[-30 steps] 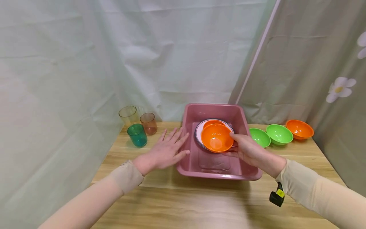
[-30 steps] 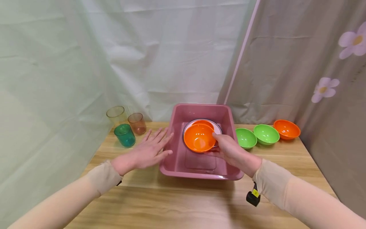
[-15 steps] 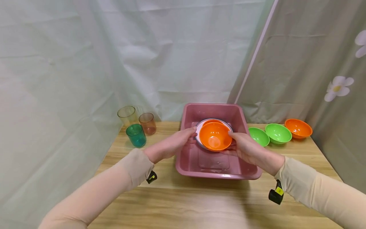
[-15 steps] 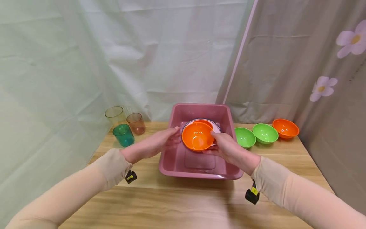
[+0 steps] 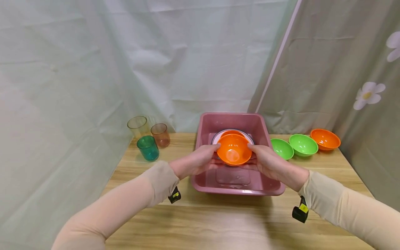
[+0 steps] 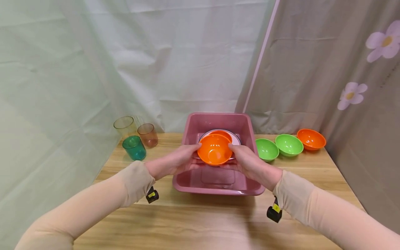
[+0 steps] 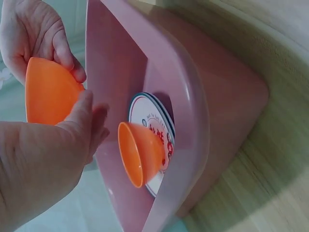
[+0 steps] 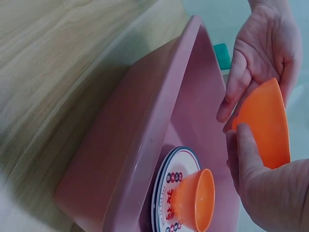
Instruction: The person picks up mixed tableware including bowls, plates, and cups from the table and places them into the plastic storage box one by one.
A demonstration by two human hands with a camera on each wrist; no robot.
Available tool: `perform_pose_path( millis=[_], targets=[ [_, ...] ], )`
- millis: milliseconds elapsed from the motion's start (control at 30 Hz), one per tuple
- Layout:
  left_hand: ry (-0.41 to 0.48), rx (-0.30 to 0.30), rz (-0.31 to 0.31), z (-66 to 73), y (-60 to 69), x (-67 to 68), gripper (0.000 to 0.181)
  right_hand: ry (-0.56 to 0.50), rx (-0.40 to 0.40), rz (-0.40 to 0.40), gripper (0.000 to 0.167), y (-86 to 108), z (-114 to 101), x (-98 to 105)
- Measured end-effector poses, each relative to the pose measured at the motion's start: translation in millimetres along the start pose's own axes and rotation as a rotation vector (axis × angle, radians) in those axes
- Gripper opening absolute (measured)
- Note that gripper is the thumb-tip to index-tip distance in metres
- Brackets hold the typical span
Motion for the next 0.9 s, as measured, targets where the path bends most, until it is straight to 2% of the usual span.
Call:
perform_pose_path(
  millis=[200, 367, 700, 900],
  targets=[
    [0.094, -0.009, -0.033, -1.4, -3.8, 1.0, 0.050, -0.017, -0.005, 0.004, 0.056, -1.9, 2.5, 1.3],
    [0.132, -0.010, -0.052, -2.8, -5.2, 3.5, 0.048, -0.025, -0.004, -0.002, 0.057, -2.9, 3.6, 2.6],
    [0.085, -0.023, -0.071, -1.9, -5.4, 2.9, 0.045, -0.034, -0.007, -0.007, 0.057, -3.0, 5.9, 3.7],
    [0.018, -0.021, -0.016, 1.4, -6.1, 6.2, 0.041, -0.046, -0.012, -0.002, 0.057, -3.9, 6.4, 5.8]
  ],
)
Point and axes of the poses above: each hand's wrist, its own y-axis away from the middle knuckle, its own x-axis out of the back of the hand, z = x × y, the point moved 6 cm from there along -y, towards the middle knuckle, and after that the axes turned 15 degrees about -z, right-handed, at the moved point
